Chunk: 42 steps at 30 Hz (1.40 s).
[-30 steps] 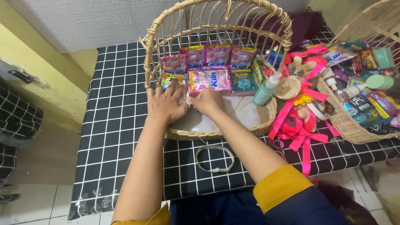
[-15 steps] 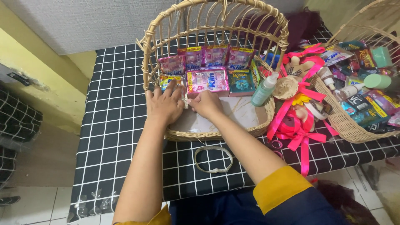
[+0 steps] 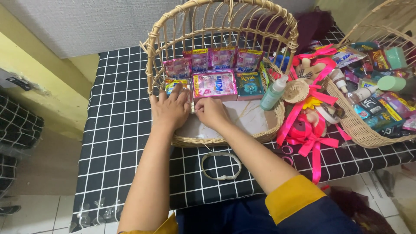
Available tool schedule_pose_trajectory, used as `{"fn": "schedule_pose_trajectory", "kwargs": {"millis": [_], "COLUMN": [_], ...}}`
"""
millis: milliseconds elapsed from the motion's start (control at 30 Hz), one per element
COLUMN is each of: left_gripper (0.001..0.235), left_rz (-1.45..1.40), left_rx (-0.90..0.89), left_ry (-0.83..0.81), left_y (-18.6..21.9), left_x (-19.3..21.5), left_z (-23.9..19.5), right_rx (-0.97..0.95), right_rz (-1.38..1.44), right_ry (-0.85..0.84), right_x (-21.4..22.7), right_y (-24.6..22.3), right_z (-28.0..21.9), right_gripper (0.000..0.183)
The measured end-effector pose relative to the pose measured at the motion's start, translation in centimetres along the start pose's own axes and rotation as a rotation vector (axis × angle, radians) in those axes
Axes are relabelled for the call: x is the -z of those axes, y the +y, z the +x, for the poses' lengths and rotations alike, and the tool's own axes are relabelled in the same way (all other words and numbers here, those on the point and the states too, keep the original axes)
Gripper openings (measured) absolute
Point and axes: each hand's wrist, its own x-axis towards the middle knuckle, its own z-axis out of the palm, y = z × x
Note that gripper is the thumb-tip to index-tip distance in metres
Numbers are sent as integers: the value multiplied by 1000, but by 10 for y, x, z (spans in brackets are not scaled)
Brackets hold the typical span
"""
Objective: Organizing and arranging various household products and decorative items into a wicker gift basket.
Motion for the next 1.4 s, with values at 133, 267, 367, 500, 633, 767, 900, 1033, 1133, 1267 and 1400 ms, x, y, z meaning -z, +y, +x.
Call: {"fn": "schedule_pose_trajectory", "kwargs": {"millis": [133, 267, 367, 500, 633, 767, 900, 1033, 1133, 1267, 1400], "left_gripper": [60, 61, 62, 62, 64, 65, 66, 65, 63, 61, 53], "left_rz": [-1, 7, 15, 31, 12, 6, 19, 3, -13, -6, -76], "left_rx": [6, 28, 33, 39, 43, 44, 59, 64, 72, 50, 13], "left_ry": [-13, -32, -31, -25, -30, -39, -58, -64, -58, -36, 164], "left_y": [2, 5, 6, 6, 9, 11, 14, 14, 17, 17, 6], "left_x": [-2, 3, 2, -5, 7, 11, 11, 13, 16, 25, 3], "left_z": [4, 2, 4, 14, 8, 5, 5, 2, -3, -15, -12], "right_rx": [17, 50, 65, 79, 94, 106, 209, 372, 461, 406, 508], "right_rz": [27, 39, 41, 40, 14, -22, -198, -376, -438, -280, 88], "right_ry": [16, 36, 31, 17, -17, -29, -53, -1, -14, -30, 176], "right_x": [-7, -12, -14, -25, -9, -7, 10, -7, 6, 50, 75], "right_y": [3, 5, 8, 18, 3, 1, -16, 4, 8, 13, 54], "right_z": [1, 2, 3, 9, -7, -10, -29, -11, -22, -58, -92], "right_gripper": [16, 17, 17, 20, 20, 22, 22, 22, 24, 26, 21]}}
